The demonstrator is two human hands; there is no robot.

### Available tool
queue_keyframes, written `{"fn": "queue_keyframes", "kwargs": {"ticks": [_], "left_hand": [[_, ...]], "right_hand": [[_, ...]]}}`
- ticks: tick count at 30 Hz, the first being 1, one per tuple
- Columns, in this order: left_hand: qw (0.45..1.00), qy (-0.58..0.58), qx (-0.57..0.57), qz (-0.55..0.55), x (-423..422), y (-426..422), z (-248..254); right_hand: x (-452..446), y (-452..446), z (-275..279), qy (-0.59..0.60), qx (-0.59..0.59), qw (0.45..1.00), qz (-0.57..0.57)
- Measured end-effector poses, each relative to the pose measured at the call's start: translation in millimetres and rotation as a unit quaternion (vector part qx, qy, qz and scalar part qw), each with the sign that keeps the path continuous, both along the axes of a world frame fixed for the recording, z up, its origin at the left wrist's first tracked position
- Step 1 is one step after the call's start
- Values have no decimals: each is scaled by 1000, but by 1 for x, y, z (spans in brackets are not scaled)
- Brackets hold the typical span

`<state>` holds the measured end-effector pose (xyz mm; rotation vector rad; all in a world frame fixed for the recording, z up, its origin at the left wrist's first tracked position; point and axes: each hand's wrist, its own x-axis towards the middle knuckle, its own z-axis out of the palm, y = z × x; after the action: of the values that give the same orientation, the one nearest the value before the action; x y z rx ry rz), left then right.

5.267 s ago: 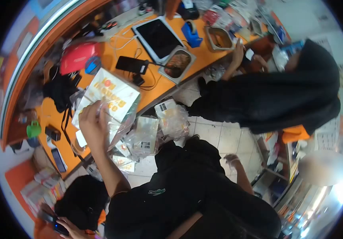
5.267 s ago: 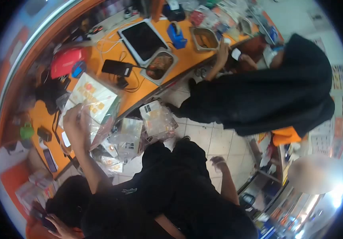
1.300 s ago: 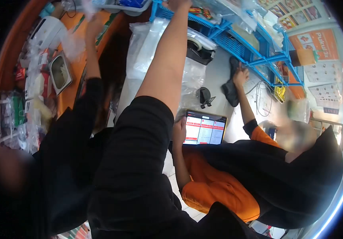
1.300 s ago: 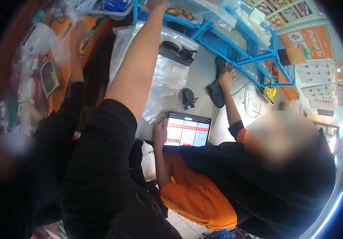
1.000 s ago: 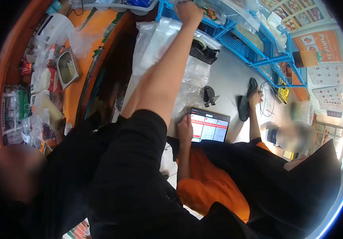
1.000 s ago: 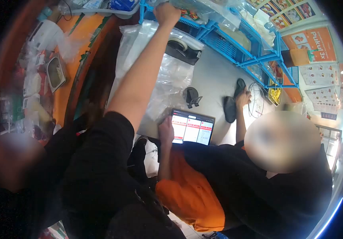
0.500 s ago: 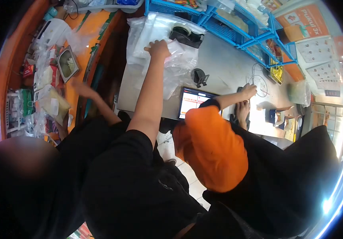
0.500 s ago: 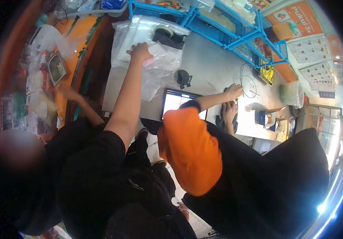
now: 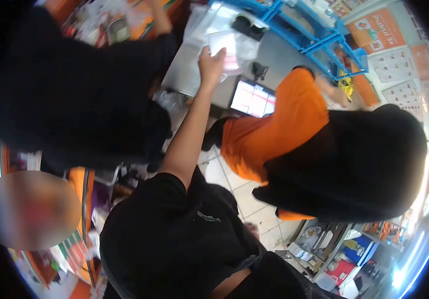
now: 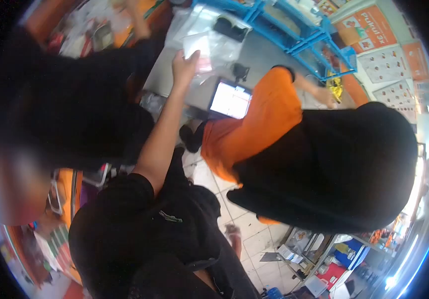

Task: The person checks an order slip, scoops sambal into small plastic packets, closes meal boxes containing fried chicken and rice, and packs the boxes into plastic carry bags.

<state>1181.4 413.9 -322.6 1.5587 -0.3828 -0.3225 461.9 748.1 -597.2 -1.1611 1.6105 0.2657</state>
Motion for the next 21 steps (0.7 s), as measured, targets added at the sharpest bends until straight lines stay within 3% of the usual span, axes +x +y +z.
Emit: {"fn": "queue_keyframes", "kwargs": {"ticks": [3,5,7,9,11,12,13,14,15,16,19,20,21], "left_hand": [[997,-15,-68,-18,-59,79,5],[991,87,-31,-100,-103,160,37],[994,-29,14,-107,-145,228,25],[974,127,72,-171,-182,294,33],[983,-29,86,-158,-211,348,16],[967,29,133,-215,-215,373,28],[968,5,129,-214,-220,395,25],[970,-18,125,-209,-225,415,11],[970,-41,125,-205,-232,434,7],[970,58,155,-180,-234,456,31],[988,-40,149,2,-246,515,50],[971,-203,120,45,-248,533,49],[946,-265,185,28,-247,556,54]], "right_hand": [[40,-68,59,107,-93,962,232],[71,-100,84,58,-94,942,316],[76,-124,64,-25,-89,930,356],[147,-132,115,-266,-78,900,338],[235,-114,177,-324,-33,907,267],[276,-103,213,-352,7,915,196],[309,-86,238,-383,93,917,60],[324,-83,220,-404,24,893,195],[346,-64,225,-428,74,892,124],[367,-45,230,-448,122,884,50],[416,5,242,-410,112,900,100],[431,22,243,-405,132,897,123],[444,35,240,-398,152,893,144]]}}
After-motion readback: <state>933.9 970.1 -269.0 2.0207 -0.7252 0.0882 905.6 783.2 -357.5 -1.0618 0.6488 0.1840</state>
